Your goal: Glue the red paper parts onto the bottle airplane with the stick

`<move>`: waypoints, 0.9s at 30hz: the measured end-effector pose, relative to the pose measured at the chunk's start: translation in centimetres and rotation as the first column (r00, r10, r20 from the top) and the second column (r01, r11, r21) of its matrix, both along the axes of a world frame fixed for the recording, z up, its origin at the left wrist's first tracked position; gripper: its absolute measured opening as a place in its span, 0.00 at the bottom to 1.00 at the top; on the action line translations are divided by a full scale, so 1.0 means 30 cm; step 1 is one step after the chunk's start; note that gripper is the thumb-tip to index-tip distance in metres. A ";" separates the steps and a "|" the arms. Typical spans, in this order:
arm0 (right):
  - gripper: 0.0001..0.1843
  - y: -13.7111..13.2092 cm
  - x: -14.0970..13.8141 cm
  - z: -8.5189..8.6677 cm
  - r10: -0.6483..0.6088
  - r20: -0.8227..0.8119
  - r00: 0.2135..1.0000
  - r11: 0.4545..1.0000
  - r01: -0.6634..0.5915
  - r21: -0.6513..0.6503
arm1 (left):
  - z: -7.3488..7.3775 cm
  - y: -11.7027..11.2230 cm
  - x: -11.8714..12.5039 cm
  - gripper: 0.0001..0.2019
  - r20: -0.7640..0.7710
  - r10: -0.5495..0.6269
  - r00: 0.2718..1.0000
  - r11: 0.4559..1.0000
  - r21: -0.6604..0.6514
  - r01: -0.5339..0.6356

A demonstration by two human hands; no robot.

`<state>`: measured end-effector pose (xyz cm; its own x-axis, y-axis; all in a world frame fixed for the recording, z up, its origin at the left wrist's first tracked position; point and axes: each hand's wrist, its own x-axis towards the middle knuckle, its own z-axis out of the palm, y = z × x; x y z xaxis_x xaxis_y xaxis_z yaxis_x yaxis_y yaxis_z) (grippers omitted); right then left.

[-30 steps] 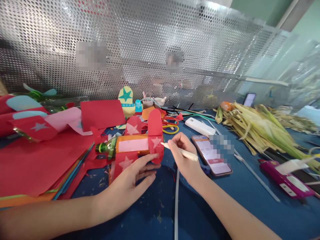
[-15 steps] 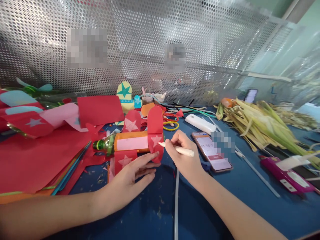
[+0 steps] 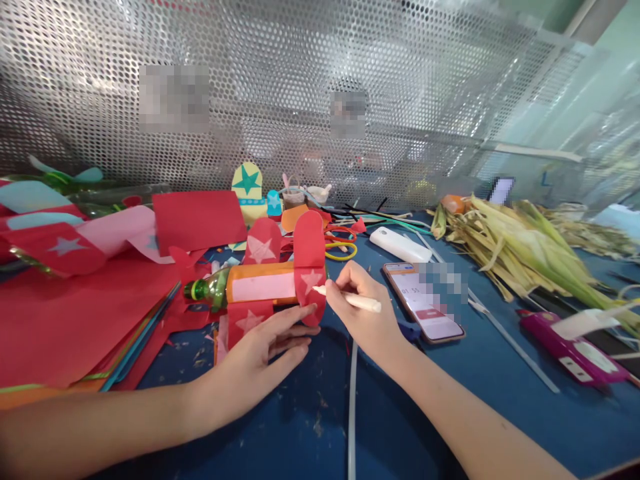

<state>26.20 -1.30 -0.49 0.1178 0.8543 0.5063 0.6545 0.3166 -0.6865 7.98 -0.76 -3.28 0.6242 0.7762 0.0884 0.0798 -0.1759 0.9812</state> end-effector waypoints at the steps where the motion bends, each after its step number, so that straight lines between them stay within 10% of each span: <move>1: 0.15 0.000 0.000 -0.001 0.000 0.000 1.000 1.000 0.000 -0.005 | 0.001 0.000 0.000 0.21 0.004 -0.001 1.000 1.000 0.001 0.001; 27: 0.15 0.000 0.000 0.001 0.003 0.000 1.000 1.000 -0.003 0.002 | 0.001 0.002 -0.002 0.22 -0.007 0.002 1.000 1.000 -0.004 -0.002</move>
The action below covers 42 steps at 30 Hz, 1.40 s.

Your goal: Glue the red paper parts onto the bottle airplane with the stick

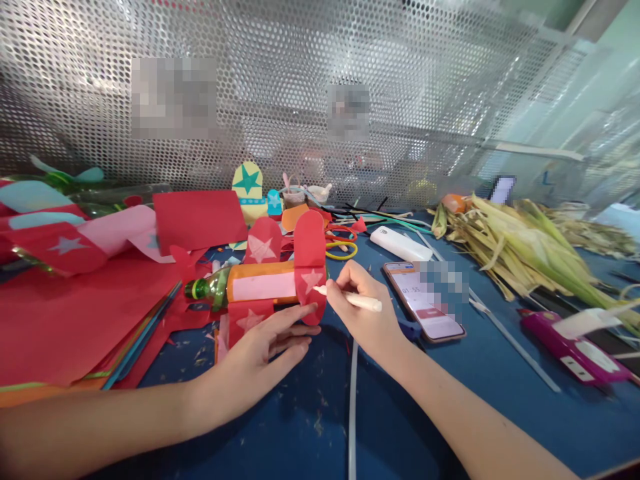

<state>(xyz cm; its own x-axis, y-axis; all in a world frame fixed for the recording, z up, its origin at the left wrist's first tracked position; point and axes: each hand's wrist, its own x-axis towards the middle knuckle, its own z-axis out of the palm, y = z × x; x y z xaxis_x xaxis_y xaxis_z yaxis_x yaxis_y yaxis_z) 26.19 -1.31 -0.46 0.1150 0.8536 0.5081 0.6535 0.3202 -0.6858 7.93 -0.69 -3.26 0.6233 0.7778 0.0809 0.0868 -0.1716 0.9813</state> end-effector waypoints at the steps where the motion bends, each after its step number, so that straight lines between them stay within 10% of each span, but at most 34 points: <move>1: 0.15 0.000 0.000 0.000 -0.001 0.003 1.000 1.000 0.001 -0.002 | -0.001 0.000 0.001 0.22 0.003 -0.001 1.000 1.000 -0.002 0.001; 42: 0.15 0.001 0.002 0.002 -0.019 0.054 0.998 0.998 0.016 0.057 | 0.011 -0.004 0.002 0.24 0.041 0.006 0.999 0.995 -0.098 -0.002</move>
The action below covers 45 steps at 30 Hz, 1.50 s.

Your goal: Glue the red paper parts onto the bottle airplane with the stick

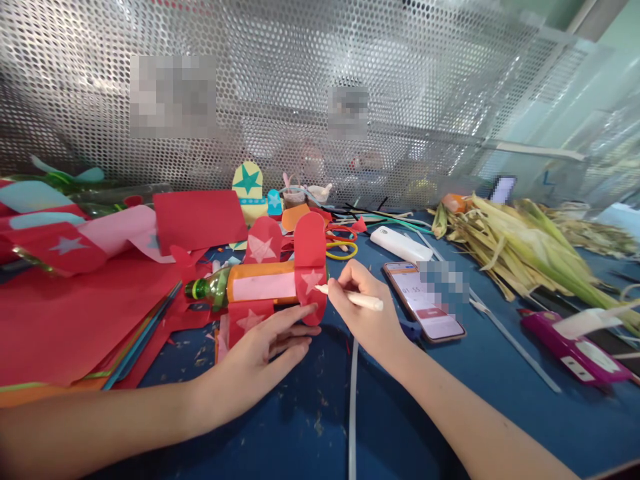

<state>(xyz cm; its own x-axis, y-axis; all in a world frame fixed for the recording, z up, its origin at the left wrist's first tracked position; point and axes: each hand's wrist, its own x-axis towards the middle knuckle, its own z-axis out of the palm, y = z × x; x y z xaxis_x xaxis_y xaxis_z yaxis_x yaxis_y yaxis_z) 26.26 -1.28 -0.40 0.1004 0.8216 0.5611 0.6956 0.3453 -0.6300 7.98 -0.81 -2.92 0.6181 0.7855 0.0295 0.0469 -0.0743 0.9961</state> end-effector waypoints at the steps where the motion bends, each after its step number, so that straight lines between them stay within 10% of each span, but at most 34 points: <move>1: 0.15 0.000 -0.001 0.000 0.002 -0.002 1.000 1.000 -0.002 -0.002 | -0.002 0.001 0.000 0.24 -0.002 -0.001 1.000 1.000 0.000 0.001; 45: 0.16 -0.003 0.001 0.003 -0.005 -0.005 1.000 1.000 0.005 -0.009 | 0.000 -0.003 -0.003 0.23 0.007 0.007 1.000 1.000 -0.009 -0.007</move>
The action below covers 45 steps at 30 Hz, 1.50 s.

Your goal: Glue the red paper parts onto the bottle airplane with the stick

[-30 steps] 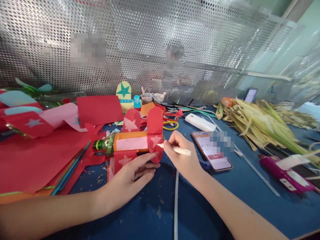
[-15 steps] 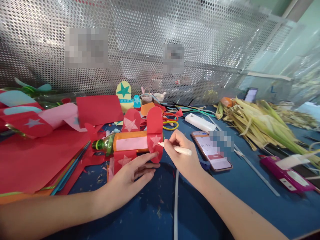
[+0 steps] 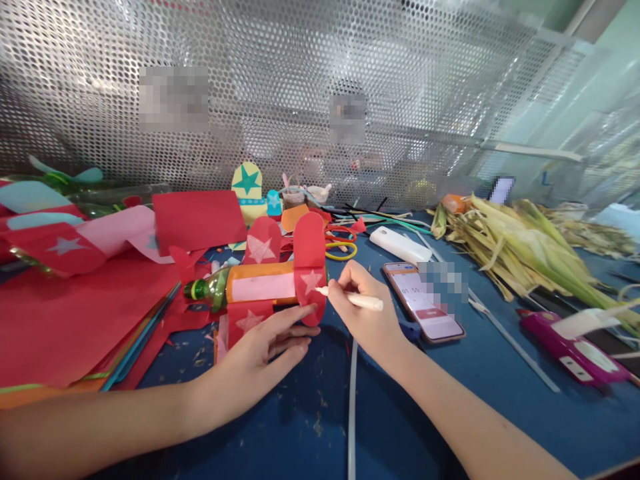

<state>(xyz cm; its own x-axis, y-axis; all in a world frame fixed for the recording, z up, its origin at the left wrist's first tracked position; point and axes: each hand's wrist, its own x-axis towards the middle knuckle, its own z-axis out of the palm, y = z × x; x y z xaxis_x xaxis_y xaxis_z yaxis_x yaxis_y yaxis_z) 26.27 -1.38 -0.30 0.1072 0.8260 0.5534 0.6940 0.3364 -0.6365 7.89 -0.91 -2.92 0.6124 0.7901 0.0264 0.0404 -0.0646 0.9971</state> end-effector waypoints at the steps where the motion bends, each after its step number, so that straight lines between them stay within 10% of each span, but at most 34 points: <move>1: 0.15 0.000 0.000 0.000 -0.004 -0.002 1.000 1.000 0.004 0.000 | 0.000 0.000 0.000 0.23 0.004 0.000 1.000 1.000 0.000 0.000; 45: 0.15 0.001 0.002 0.002 -0.014 0.004 1.000 1.000 0.014 0.014 | 0.006 0.000 0.002 0.22 -0.011 0.008 1.000 1.000 -0.005 -0.008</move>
<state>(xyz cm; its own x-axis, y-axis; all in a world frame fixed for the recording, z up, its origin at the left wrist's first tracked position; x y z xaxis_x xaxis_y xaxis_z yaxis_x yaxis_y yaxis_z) 26.33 -1.34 -0.24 0.1160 0.8166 0.5655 0.7014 0.3358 -0.6287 7.95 -0.91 -2.75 0.6060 0.7953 0.0161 0.0515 -0.0595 0.9969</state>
